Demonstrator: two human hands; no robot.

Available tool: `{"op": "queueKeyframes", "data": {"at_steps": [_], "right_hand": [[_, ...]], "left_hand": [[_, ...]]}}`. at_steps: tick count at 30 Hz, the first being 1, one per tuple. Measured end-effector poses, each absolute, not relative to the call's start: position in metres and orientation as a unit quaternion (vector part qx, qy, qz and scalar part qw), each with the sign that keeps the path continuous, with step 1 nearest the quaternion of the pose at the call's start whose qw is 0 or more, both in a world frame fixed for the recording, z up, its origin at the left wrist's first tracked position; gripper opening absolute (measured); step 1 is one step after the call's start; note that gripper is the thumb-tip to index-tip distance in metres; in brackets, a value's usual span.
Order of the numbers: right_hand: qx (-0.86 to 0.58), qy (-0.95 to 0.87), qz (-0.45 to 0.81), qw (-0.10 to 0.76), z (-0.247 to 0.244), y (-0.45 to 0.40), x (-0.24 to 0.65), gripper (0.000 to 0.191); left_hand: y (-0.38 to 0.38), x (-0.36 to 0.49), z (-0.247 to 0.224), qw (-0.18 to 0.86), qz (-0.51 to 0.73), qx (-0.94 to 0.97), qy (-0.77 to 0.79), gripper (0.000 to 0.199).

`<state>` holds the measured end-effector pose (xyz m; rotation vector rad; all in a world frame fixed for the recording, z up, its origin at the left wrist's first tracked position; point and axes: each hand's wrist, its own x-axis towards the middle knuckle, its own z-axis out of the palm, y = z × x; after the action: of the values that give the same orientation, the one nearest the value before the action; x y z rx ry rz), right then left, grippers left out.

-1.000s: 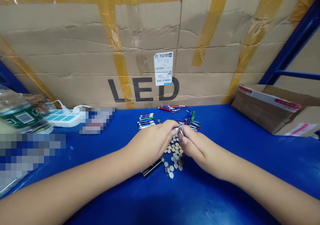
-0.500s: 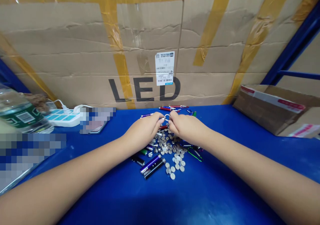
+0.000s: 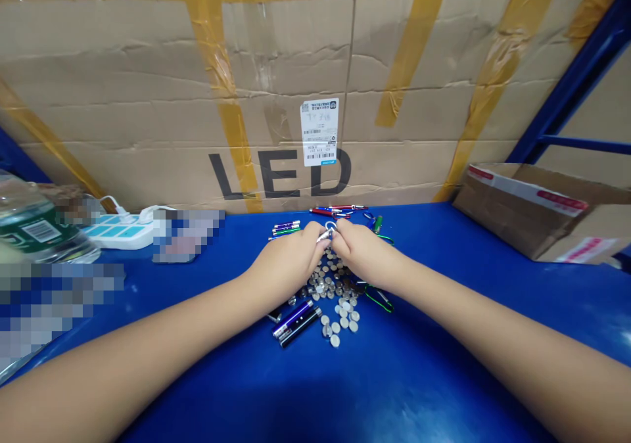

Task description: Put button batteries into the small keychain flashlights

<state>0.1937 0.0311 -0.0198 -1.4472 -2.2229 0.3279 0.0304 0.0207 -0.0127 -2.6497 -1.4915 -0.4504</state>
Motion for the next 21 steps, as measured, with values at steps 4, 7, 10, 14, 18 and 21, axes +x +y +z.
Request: {"op": "queueKeyframes", "data": {"at_steps": [4, 7, 10, 14, 18, 21], "right_hand": [[-0.43, -0.659, 0.506, 0.354, -0.022, 0.024, 0.179, 0.029], [-0.412, -0.593, 0.524, 0.452, -0.02, 0.025, 0.179, 0.032], [-0.449, -0.706, 0.286, 0.466, -0.015, 0.032, 0.199, 0.027], [-0.442, -0.866, 0.029, 0.231, -0.01, 0.038, 0.234, 0.018], [-0.437, -0.892, 0.017, 0.111, -0.008, 0.043, 0.259, 0.027], [-0.439, -0.894, 0.041, 0.082, -0.008, 0.047, 0.269, 0.022]], "left_hand": [[0.013, 0.033, -0.008, 0.12, -0.099, -0.855, -0.494, 0.029], [0.009, 0.035, -0.002, 0.13, -0.1, -0.864, -0.476, 0.031], [0.01, 0.033, 0.004, 0.091, -0.141, -0.872, -0.46, 0.03], [0.024, 0.021, 0.007, 0.032, -0.176, -0.866, -0.468, 0.029], [0.04, 0.009, 0.0, 0.017, -0.171, -0.868, -0.466, 0.029], [0.045, 0.006, -0.004, 0.012, -0.167, -0.877, -0.449, 0.028]]}}
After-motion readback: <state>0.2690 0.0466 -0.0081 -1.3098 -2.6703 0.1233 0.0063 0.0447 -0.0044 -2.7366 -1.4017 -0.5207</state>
